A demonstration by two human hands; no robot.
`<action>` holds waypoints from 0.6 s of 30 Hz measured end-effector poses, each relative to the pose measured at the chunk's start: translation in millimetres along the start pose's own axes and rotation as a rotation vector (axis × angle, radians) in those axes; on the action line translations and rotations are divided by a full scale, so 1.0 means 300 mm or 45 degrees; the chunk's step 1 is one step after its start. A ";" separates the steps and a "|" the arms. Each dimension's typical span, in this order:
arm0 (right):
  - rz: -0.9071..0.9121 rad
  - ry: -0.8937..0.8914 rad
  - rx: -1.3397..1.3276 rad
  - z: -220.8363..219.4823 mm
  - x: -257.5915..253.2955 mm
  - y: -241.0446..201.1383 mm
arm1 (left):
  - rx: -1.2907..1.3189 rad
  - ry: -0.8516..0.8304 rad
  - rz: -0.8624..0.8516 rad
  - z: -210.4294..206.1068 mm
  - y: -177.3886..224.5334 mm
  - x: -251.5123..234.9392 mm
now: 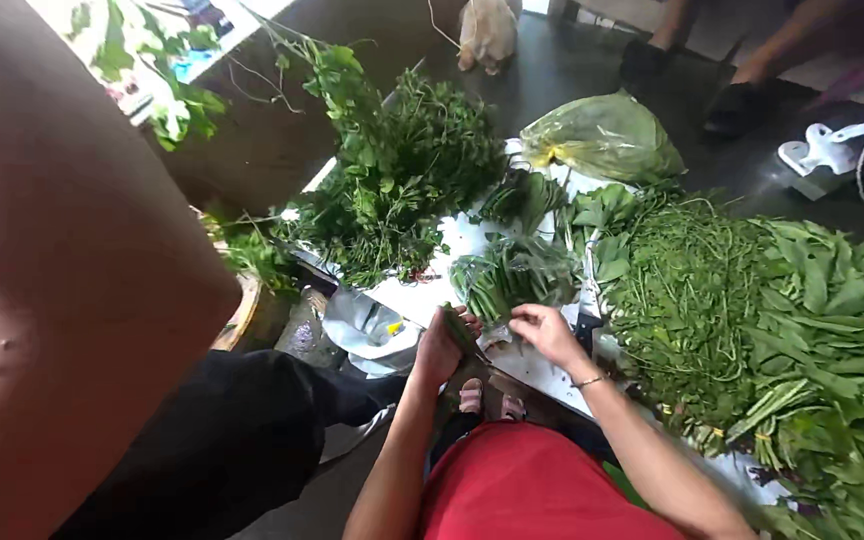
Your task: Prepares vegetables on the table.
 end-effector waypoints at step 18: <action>0.247 0.023 0.280 -0.154 0.016 -0.065 | -0.172 -0.103 -0.264 -0.048 -0.041 -0.015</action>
Point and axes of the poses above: each hand's wrist, its own x-axis away from the middle knuckle, its own z-axis out of the back of the hand, y = z × x, the point moved 9 cm from there along -x, towards the middle knuckle, and after that the axes turned 13 degrees about x, right-handed, at the moved point
